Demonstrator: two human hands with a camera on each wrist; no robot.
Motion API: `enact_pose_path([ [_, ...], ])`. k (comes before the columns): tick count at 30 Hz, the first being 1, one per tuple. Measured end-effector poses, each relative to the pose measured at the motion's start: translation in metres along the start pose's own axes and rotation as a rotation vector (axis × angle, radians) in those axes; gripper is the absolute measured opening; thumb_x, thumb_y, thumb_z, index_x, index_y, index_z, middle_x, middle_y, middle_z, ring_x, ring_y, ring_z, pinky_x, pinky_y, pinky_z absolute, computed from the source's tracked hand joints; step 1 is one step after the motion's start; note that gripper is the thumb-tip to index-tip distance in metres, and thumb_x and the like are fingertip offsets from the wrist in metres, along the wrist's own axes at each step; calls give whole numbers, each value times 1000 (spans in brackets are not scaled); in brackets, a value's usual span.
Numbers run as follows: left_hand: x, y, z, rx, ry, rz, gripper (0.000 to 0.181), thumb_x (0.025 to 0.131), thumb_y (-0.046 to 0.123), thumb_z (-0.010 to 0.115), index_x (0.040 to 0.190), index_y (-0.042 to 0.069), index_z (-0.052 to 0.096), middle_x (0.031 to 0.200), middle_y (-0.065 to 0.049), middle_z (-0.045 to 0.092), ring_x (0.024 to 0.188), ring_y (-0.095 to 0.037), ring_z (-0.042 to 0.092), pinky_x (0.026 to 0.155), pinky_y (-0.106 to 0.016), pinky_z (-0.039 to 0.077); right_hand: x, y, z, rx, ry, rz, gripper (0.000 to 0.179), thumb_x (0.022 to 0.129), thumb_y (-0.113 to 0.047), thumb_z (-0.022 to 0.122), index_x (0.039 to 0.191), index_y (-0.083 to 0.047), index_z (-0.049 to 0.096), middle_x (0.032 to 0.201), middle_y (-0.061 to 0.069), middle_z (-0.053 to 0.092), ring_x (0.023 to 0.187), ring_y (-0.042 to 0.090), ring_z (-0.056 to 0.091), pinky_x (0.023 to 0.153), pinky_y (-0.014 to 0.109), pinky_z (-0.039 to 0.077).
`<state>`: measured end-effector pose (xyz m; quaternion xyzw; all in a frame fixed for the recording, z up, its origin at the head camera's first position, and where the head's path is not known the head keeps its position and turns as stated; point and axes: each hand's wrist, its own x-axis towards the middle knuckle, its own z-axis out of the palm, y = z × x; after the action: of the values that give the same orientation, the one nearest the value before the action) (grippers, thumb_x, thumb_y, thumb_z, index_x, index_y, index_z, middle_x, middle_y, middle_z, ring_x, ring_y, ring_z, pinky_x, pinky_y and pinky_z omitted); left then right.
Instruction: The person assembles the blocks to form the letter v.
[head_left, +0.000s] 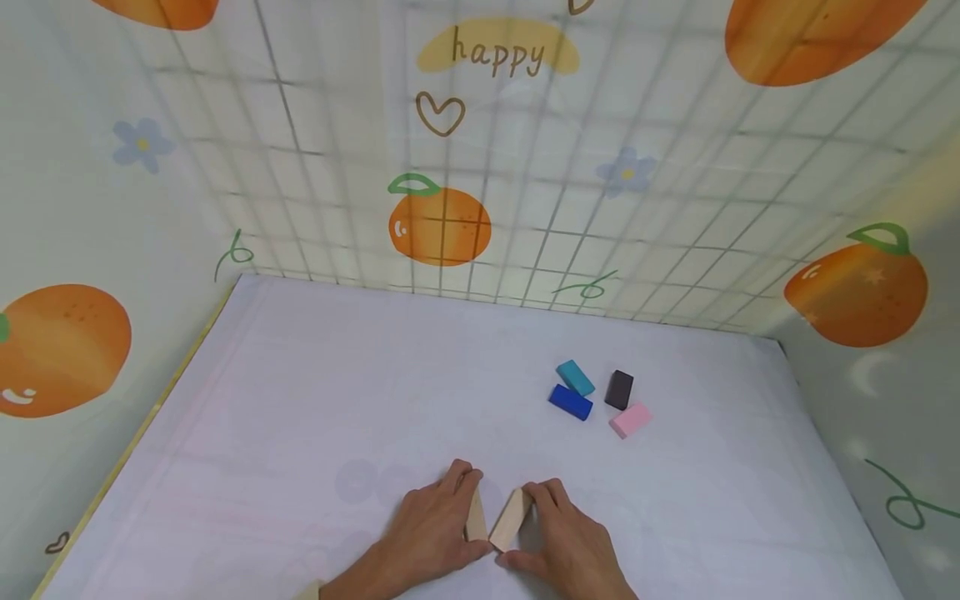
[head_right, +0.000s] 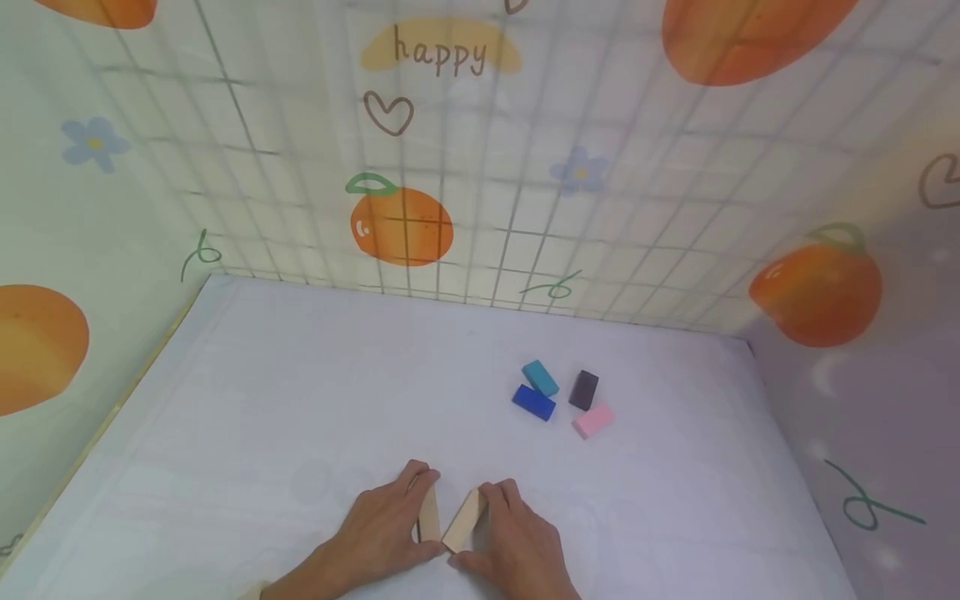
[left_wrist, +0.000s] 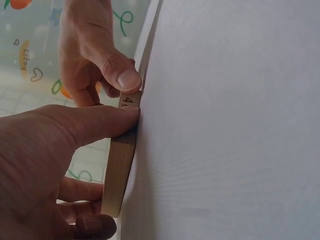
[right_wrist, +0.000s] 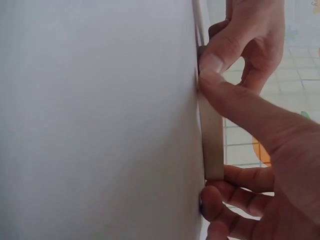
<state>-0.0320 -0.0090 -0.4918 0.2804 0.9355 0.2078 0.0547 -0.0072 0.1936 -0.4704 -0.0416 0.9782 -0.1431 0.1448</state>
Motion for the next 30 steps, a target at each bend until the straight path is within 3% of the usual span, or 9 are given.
enact_pose_path([
  [7, -1, 0, 1, -8, 24, 7, 77, 77, 50, 85, 135, 10, 54, 129, -1, 49, 77, -9, 59, 52, -24, 45, 0, -2, -1, -11, -17, 19, 91, 62, -57, 91, 130, -8, 57, 115, 8, 55, 80, 19, 54, 72, 44, 59],
  [16, -1, 0, 1, -24, -32, -24, 90, 78, 53, 83, 147, 9, 45, 133, -5, 45, 85, -10, 59, 54, -24, 46, -1, 0, -4, 0, -22, 56, 98, 60, -60, 91, 136, -11, 54, 118, 8, 53, 78, 17, 53, 69, 41, 59],
  [20, -2, -1, 1, -1, -6, -4, 92, 78, 55, 82, 149, 11, 43, 134, -5, 43, 88, -11, 58, 54, -24, 45, -2, 5, -9, 17, -15, 69, 105, 57, -64, 90, 140, -12, 51, 122, 10, 54, 80, 18, 56, 69, 44, 60],
  [22, -4, -1, 0, 32, 25, 18, 92, 78, 57, 81, 150, 12, 43, 135, -5, 43, 94, -13, 59, 59, -26, 49, -2, 8, -12, 24, -12, 74, 105, 58, -66, 88, 141, -13, 52, 122, 10, 56, 82, 19, 57, 72, 47, 60],
  [25, -5, -2, -1, 87, 67, 53, 92, 78, 59, 79, 150, 14, 43, 138, -7, 44, 106, -18, 56, 77, -31, 52, -3, 13, -16, 28, -7, 83, 102, 60, -69, 85, 140, -15, 54, 120, 8, 59, 85, 19, 59, 77, 50, 59],
  [27, -5, -2, -2, 114, 83, 76, 92, 78, 60, 78, 150, 15, 43, 140, -7, 45, 111, -21, 52, 89, -35, 48, -4, 17, -19, 28, 3, 93, 99, 61, -71, 83, 139, -16, 55, 117, 7, 61, 85, 18, 59, 77, 51, 59],
  [30, -5, -1, -5, 146, 83, 116, 87, 79, 60, 76, 148, 18, 46, 142, -6, 46, 120, -24, 47, 96, -41, 43, -6, 23, -24, 50, 31, 105, 95, 65, -71, 81, 138, -16, 56, 116, 4, 62, 81, 15, 59, 72, 46, 59],
])
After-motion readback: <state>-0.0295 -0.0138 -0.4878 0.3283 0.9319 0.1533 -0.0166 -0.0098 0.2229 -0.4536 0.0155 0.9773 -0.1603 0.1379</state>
